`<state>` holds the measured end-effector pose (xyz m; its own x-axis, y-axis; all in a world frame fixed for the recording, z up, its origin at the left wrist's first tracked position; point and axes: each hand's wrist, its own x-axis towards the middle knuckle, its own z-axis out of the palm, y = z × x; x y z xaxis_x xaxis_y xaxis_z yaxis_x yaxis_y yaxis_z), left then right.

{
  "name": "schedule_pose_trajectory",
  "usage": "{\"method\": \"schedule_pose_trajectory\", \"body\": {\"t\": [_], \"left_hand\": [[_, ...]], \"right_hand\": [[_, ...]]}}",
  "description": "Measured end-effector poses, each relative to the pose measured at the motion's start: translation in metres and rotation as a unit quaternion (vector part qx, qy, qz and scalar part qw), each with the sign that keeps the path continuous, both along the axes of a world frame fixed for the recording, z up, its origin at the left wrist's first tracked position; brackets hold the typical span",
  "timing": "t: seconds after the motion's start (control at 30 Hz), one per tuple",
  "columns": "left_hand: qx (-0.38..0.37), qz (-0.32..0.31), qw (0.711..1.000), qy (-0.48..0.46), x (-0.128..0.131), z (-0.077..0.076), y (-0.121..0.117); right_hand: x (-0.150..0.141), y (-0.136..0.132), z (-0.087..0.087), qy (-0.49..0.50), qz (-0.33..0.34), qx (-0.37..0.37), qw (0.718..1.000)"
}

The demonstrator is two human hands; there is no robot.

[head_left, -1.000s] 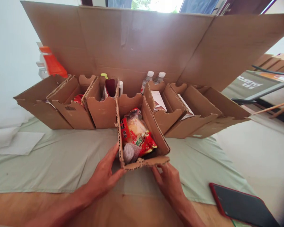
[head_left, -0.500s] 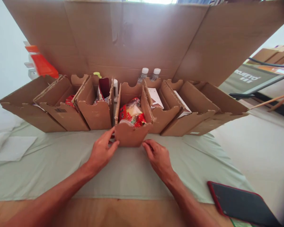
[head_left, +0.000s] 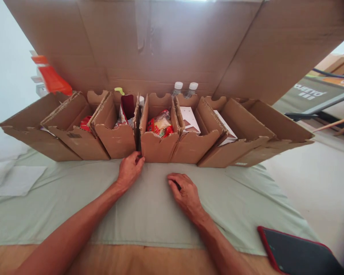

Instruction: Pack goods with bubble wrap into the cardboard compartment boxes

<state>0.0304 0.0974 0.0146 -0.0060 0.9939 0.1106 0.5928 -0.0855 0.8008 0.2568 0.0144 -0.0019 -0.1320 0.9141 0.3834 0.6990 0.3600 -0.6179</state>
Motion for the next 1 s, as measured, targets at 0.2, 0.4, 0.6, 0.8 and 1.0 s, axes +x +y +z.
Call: {"method": "schedule_pose_trajectory", "body": {"t": [0.2,0.4,0.6,0.8,1.0], "left_hand": [[-0.013,0.015,1.0,-0.023,0.008,-0.012,0.017],[-0.013,-0.039,0.998,-0.045,-0.012,0.006,-0.011],[0.002,-0.15,0.987,-0.065,-0.07,0.003,-0.139],[0.24,-0.226,0.935,-0.131,-0.085,-0.033,-0.215],[0.172,-0.141,0.956,-0.193,-0.087,-0.02,-0.219]], "right_hand": [[0.001,0.003,-0.003,0.001,0.002,0.001,1.0],[0.002,-0.001,0.008,0.003,0.0,0.003,1.0],[-0.039,0.002,0.067,0.019,0.036,-0.005,0.999],[-0.13,0.069,0.153,-0.084,0.036,-0.011,0.996],[-0.155,0.096,0.168,-0.227,-0.012,-0.023,0.974]]}}
